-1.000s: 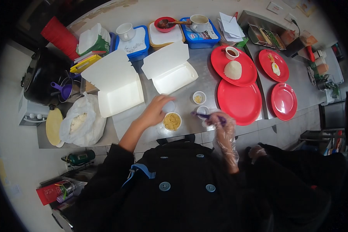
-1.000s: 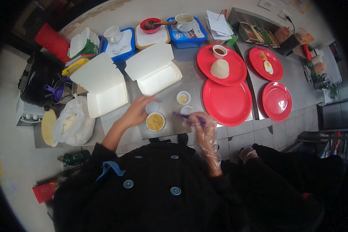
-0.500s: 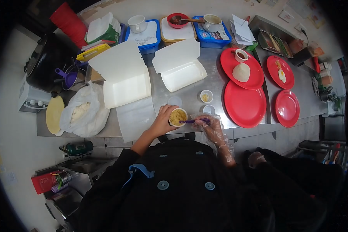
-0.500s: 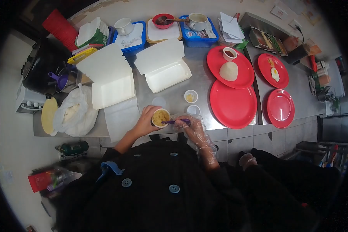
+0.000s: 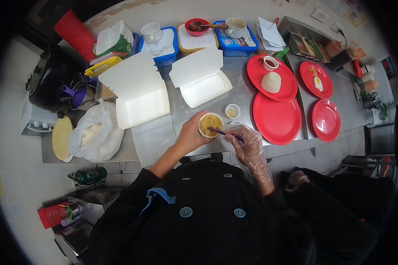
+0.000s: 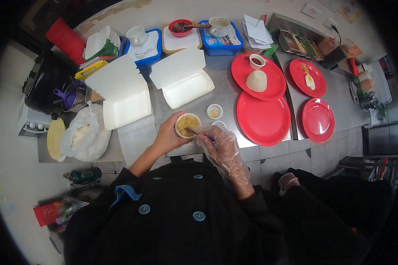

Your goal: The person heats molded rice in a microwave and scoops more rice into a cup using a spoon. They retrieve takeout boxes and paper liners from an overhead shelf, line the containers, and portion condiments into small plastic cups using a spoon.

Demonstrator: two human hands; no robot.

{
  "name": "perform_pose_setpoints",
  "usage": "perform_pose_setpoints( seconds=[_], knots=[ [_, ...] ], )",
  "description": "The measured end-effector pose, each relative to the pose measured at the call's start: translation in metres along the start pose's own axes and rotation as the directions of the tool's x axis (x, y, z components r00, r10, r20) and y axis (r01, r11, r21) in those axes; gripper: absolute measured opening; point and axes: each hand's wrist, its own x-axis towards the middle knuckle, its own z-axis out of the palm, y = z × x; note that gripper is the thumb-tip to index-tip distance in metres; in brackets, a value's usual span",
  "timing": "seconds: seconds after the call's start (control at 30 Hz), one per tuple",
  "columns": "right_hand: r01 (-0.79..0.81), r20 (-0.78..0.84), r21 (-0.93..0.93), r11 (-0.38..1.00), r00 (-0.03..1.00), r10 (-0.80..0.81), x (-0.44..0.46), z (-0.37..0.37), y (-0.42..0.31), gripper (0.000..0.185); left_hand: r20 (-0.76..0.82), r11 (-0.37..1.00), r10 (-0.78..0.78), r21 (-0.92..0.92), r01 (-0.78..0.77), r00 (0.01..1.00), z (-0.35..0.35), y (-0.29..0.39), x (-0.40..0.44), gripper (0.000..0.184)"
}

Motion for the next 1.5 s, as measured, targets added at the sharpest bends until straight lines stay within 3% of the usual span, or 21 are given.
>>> perform_pose_setpoints(
  seconds=[0.17,0.23,0.27,0.33,0.37,0.43,0.47,0.53,0.63,0.97,1.03,1.13,1.37,1.43,1.5],
  knots=[
    [0.058,-0.160,-0.020,0.998,0.985,-0.061,-0.001,-0.014,-0.013,0.010,-0.045,0.999,0.049,-0.010,-0.050,0.998,-0.005,0.012,0.006,0.072],
    [-0.079,-0.242,0.046,0.996,0.966,0.088,-0.003,-0.014,-0.013,0.007,-0.057,0.998,0.062,-0.001,-0.062,0.996,-0.005,0.019,0.007,0.072],
    [-0.081,-0.245,0.044,0.996,0.965,0.089,-0.004,-0.012,-0.012,0.007,-0.072,0.997,0.072,0.009,-0.072,0.995,-0.004,0.021,0.008,0.072],
    [-0.232,-0.220,0.302,0.924,0.927,0.305,-0.006,-0.007,-0.007,0.014,-0.075,0.996,0.084,0.039,-0.081,0.994,-0.001,0.022,0.009,0.072],
    [-0.233,-0.220,0.302,0.925,0.927,0.305,-0.006,-0.003,-0.005,0.014,-0.080,0.994,0.093,0.070,-0.087,0.992,0.000,0.023,0.010,0.072],
    [-0.261,-0.238,0.626,0.735,0.833,0.499,-0.007,0.005,0.000,0.018,-0.076,0.993,0.094,0.082,-0.087,0.993,0.003,0.025,0.011,0.072],
    [-0.261,-0.240,0.626,0.735,0.832,0.500,-0.009,0.007,0.005,0.018,-0.075,0.992,0.094,0.093,-0.087,0.993,0.004,0.025,0.012,0.071],
    [-0.241,-0.215,0.780,0.578,0.764,0.608,-0.011,0.009,0.013,0.021,-0.075,0.992,0.107,0.079,-0.101,0.991,0.005,0.024,0.013,0.072],
    [-0.199,-0.203,0.854,0.480,0.723,0.661,-0.012,0.009,0.018,0.015,-0.065,0.993,0.109,0.056,-0.105,0.992,0.007,0.024,0.015,0.073],
    [-0.168,-0.222,0.885,0.434,0.668,0.711,-0.020,0.004,0.030,0.019,-0.052,0.995,0.098,-0.005,-0.098,0.994,0.012,0.027,0.014,0.075],
    [-0.217,-0.253,0.786,0.579,0.742,0.621,-0.018,0.000,0.021,0.018,-0.048,0.996,0.091,0.004,-0.091,0.995,0.012,0.027,0.014,0.075],
    [-0.192,-0.311,0.746,0.638,0.746,0.588,-0.016,-0.002,0.013,0.018,-0.037,0.996,0.085,0.011,-0.085,0.996,0.011,0.026,0.013,0.074],
    [-0.218,-0.288,0.694,0.687,0.790,0.542,-0.014,-0.006,0.009,0.017,-0.013,0.995,0.096,0.031,-0.096,0.995,0.010,0.029,0.009,0.073],
    [-0.287,-0.242,0.640,0.713,0.805,0.542,-0.013,-0.004,0.006,0.018,-0.031,0.995,0.098,0.032,-0.097,0.995,0.012,0.029,0.009,0.073],
    [-0.297,-0.220,0.701,0.648,0.774,0.593,-0.016,0.001,0.013,0.019,-0.045,0.994,0.103,0.031,-0.102,0.994,0.012,0.030,0.008,0.074]
  ],
)
